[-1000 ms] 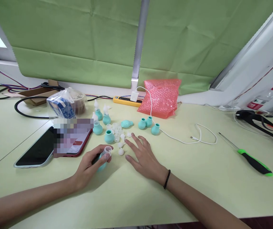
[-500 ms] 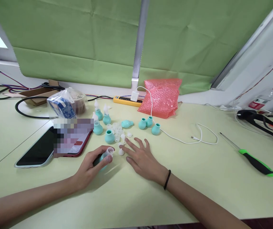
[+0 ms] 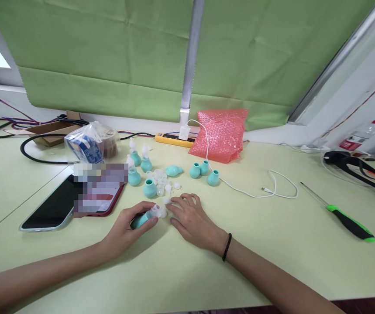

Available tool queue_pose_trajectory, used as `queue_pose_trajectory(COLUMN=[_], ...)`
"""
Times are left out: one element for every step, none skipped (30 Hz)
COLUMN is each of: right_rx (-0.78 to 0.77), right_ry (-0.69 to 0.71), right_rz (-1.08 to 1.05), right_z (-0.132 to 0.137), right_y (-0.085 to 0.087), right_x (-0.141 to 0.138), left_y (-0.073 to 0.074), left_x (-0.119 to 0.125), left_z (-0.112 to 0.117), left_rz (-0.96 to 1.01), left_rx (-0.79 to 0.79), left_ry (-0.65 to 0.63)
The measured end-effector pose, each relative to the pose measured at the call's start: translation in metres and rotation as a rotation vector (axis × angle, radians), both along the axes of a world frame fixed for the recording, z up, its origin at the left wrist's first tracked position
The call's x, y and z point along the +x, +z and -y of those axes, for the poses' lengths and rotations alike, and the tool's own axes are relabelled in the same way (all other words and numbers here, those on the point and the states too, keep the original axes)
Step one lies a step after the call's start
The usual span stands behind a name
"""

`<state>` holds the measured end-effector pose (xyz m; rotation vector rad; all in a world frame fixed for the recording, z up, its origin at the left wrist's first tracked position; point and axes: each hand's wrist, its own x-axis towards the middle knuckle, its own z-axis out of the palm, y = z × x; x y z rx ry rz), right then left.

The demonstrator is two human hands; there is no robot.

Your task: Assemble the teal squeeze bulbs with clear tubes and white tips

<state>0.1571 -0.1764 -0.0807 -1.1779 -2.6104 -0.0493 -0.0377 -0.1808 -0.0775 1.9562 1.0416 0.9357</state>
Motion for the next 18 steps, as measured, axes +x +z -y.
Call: queue_pose_trajectory(right_rx=[0.003,0.002,0.000,-0.003,-0.008,-0.013,-0.015,-0.015,-0.015,-0.013,-0.011,-0.009,-0.006,-0.002,0.008,0.028,0.059,0.099], right_ry=[-0.002,-0.004,-0.004,-0.002,0.001,0.004,0.001,-0.004,-0.010,-0.016,-0.018,-0.017,-0.011,-0.003,0.005,0.010,0.013,0.017], right_rz=[-0.008,-0.015,-0.020,-0.026,-0.031,-0.035,-0.038,-0.039,-0.038,-0.037,-0.037,-0.041,-0.049,-0.061,-0.082,-0.115,-0.165,-0.230], right_z=[-0.0002,-0.0005,-0.0009,-0.0012,-0.0014,-0.0014,-0.0012,-0.0007,0.0000,0.0008,0.0016,0.0022,0.0024,0.0021,0.0012,-0.0002,-0.0020,-0.0038], right_y=[-0.0009,-0.0016,-0.0022,-0.0026,-0.0028,-0.0029,-0.0027,-0.0024,-0.0020,-0.0015,-0.0013,-0.0012,-0.0016,-0.0025,-0.0039,-0.0056,-0.0075,-0.0092], right_x=[-0.0001,-0.0001,0.0000,0.0001,0.0001,0.0001,-0.0001,-0.0004,-0.0007,-0.0011,-0.0015,-0.0018,-0.0019,-0.0017,-0.0012,-0.0004,0.0006,0.0018], left_y=[-0.0005,-0.0007,-0.0006,0.0000,0.0008,0.0019,0.0030,0.0040,0.0048,0.0053,0.0056,0.0055,0.0053,0.0050,0.0048,0.0046,0.0045,0.0046], left_x=[0.0004,0.0007,0.0009,0.0010,0.0010,0.0010,0.0011,0.0012,0.0013,0.0016,0.0020,0.0024,0.0028,0.0031,0.0034,0.0036,0.0036,0.0036], left_z=[-0.0002,-0.0004,-0.0004,-0.0003,-0.0001,0.0003,0.0008,0.0015,0.0022,0.0029,0.0035,0.0041,0.0044,0.0046,0.0047,0.0046,0.0045,0.0042], left_rz=[-0.004,-0.007,-0.010,-0.014,-0.019,-0.028,-0.041,-0.059,-0.078,-0.098,-0.116,-0.133,-0.147,-0.158,-0.168,-0.176,-0.184,-0.190], left_rx=[-0.003,-0.005,-0.005,-0.005,-0.004,-0.004,-0.004,-0.001,0.002,0.009,0.019,0.033,0.050,0.067,0.080,0.090,0.094,0.092], left_ry=[0.010,0.018,0.025,0.030,0.032,0.029,0.022,0.010,-0.007,-0.021,-0.033,-0.040,-0.040,-0.037,-0.033,-0.029,-0.028,-0.027])
